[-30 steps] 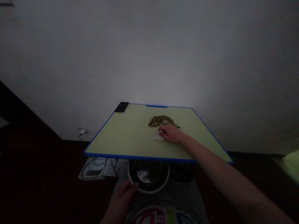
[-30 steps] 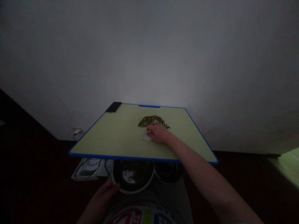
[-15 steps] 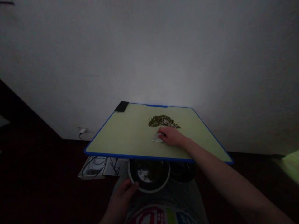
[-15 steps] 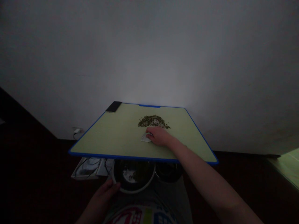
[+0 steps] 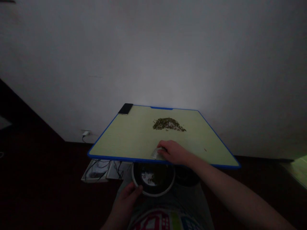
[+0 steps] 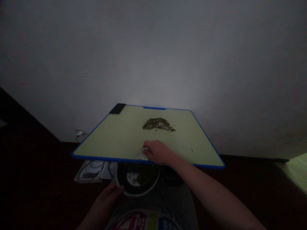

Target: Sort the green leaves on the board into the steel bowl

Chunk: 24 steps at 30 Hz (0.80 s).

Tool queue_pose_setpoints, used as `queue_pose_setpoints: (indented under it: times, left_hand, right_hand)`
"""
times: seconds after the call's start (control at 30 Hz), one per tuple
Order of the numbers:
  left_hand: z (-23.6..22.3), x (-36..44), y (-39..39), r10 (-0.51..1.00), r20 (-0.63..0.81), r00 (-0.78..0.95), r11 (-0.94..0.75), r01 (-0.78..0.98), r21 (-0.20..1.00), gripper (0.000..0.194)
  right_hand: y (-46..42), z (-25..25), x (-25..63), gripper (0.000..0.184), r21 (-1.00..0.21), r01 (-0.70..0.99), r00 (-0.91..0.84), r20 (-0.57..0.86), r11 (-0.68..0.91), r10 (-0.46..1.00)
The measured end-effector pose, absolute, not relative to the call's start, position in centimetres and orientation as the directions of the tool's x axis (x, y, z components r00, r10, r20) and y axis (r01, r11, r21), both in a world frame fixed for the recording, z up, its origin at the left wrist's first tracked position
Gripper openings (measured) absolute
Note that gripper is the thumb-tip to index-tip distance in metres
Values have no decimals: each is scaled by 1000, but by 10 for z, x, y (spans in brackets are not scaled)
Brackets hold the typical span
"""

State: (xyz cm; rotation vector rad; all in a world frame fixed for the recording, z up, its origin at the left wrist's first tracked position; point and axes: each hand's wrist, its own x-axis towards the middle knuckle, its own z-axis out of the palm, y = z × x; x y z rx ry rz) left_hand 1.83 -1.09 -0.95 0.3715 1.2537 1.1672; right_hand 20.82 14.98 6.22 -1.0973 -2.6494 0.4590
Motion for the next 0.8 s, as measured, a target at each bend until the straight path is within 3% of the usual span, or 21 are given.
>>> queue_pose_setpoints:
  times: [0.2,0.33,0.43,0.6,0.8]
  left_hand:
    - [-13,18,-10,850,-523,-70,404,-550,731,36]
    - [-18,16,-10,841,-537,-64,421,-547,724,33]
    - [-18,15,-10,843,-533,-77,432,-495,754,34]
    - [-17,14,-11,836,-541,-90,445,-466,765,37]
    - [-23,13,-11,859,-507,-65,408,-511,757,31]
  right_hand:
    - [124,64,202,18,-392,611,-715,99,688,692]
    - [131,64,197,20,-372,702,-598,157,608,786]
    - [145,63,191,21,-273,813,-477,196,515,857]
    - [164,64,189,20,-97,887,-423,224,452,878]
    - [182,67,211,19,-35,928,-357,213,372,910]
